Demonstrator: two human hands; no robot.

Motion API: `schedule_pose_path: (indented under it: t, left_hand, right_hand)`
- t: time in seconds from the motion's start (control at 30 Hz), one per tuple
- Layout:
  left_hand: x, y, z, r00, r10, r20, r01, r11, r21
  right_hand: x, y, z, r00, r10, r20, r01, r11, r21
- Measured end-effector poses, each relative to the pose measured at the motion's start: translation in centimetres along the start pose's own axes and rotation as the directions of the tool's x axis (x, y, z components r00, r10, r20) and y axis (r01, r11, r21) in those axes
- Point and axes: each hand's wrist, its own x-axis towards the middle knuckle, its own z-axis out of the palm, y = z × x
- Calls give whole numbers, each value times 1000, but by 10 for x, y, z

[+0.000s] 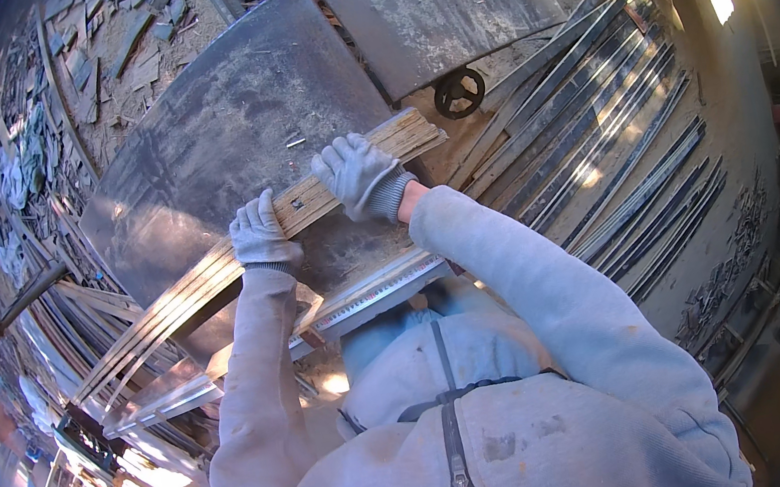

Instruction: The person selects thin wooden planks from a pile on the floor, then uses a metal ruler to measure their length on a workbench. The person repeatedly measures and stacks the planks.

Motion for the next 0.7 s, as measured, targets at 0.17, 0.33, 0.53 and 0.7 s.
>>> schedule_pose_path:
  t: [0.17,0.33,0.53,0.7]
  left_hand:
    - [2,3,-5,1000,-1,-29,2,1000,16]
    - [4,14,-15,997,-77,-22,78,993,93]
    - [9,21,-14,990,-142,22,138,980,146]
    - [6,23,-13,987,-160,2,157,970,187]
  right_hand:
    - [-5,-2,-12,996,0,-91,-4,999,-43]
    - [-5,-10,-22,999,34,4,-33,996,-86]
    - [-11,-12,-18,994,47,-98,-62,984,-164]
    - [-16,-17,-16,987,27,-158,-56,982,-183]
